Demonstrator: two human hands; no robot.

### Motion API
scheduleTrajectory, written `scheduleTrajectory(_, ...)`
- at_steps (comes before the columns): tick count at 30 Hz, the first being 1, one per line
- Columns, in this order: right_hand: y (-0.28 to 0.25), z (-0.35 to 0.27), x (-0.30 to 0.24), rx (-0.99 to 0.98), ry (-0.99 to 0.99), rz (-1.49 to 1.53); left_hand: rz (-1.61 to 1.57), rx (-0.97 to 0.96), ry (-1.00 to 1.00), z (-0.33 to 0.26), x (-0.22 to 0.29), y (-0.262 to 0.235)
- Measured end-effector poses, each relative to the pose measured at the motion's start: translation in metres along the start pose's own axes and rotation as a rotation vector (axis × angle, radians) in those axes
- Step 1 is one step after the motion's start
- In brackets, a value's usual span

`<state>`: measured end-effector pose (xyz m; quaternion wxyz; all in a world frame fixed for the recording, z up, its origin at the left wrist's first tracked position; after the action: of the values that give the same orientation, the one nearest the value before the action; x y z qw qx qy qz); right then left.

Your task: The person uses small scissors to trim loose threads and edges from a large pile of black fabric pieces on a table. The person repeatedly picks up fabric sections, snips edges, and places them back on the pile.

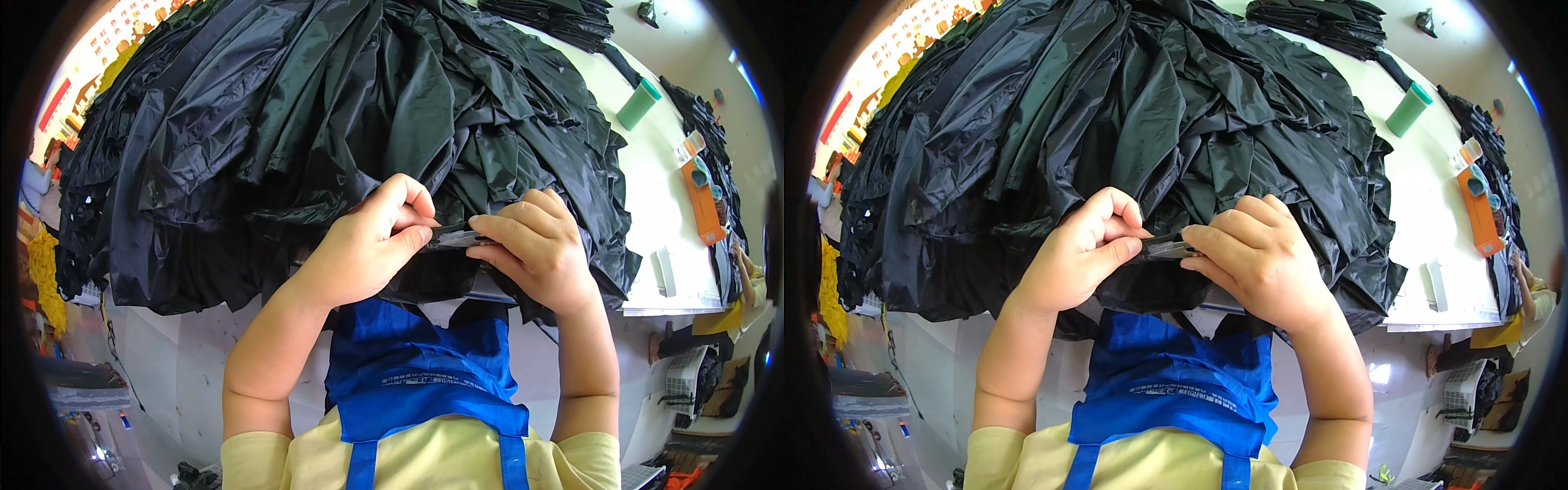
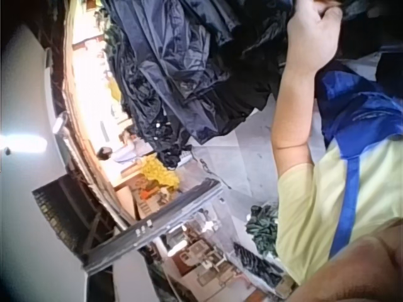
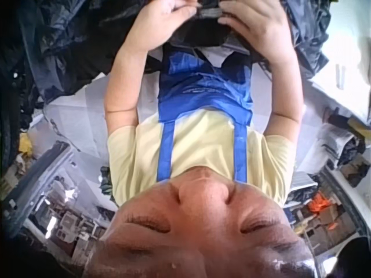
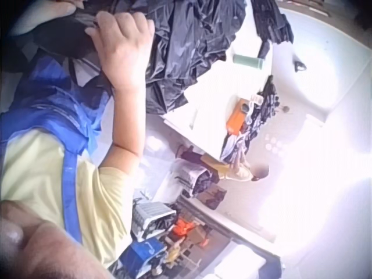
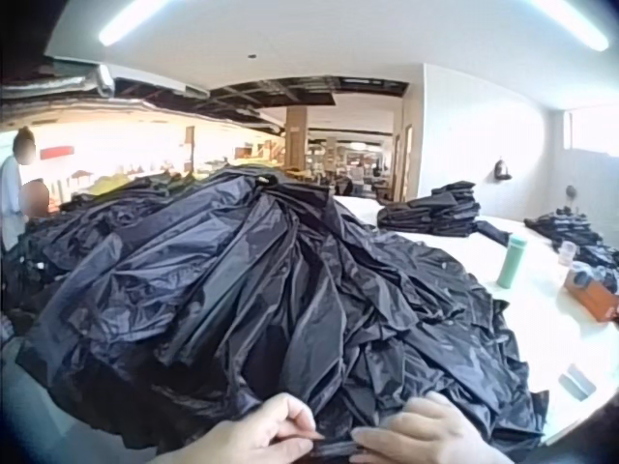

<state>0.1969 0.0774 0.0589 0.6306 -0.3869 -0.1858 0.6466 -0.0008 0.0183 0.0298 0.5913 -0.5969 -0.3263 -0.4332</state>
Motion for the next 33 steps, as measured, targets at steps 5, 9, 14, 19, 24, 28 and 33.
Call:
scheduleTrajectory(5, 0.002, -0.001, 0.0, 0.006, -0.031, 0.0, -0.032, 0.005, -0.002, 0.002, 0.0, 0.001)
scheduleTrajectory(9, -0.004, -0.006, 0.003, 0.088, 0.07, 0.254, -0.02, 0.028, 0.029, 0.002, 0.001, 0.001)
scheduleTrajectory(14, -0.034, -0.048, 0.016, 0.512, 0.434, 0.576, 0.665, -0.125, 0.162, -0.013, -0.015, -0.018)
scheduleTrajectory(19, -0.056, -0.1, 0.011, 0.035, 0.454, 0.13, 1.43, -0.019, -0.214, -0.035, -0.044, -0.061)
scheduleTrajectory(24, -0.046, -0.118, -0.003, 0.097, 0.472, 0.04, 1.053, 0.204, 0.274, -0.024, 0.014, 0.033)
scheduleTrajectory(28, -0.037, -0.108, 0.004, 0.181, 0.5, 0.023, 0.762, 0.268, 0.559, -0.004, 0.035, 0.112)
scheduleTrajectory(33, -0.048, -0.115, 0.007, 0.097, 0.57, 0.018, 0.67, 0.315, 0.547, 0.005, 0.01, 0.107)
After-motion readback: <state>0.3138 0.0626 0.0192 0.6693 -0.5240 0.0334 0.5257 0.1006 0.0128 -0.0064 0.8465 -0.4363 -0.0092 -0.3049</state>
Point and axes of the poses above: each hand's wrist, its own z-axis towards the middle knuckle, its own y-axis out of the palm, x = y × z, the point moved 2 cm from there along z, towards the middle knuckle, and after that the axes turned 15 degrees about z, right-handed, at the moved point
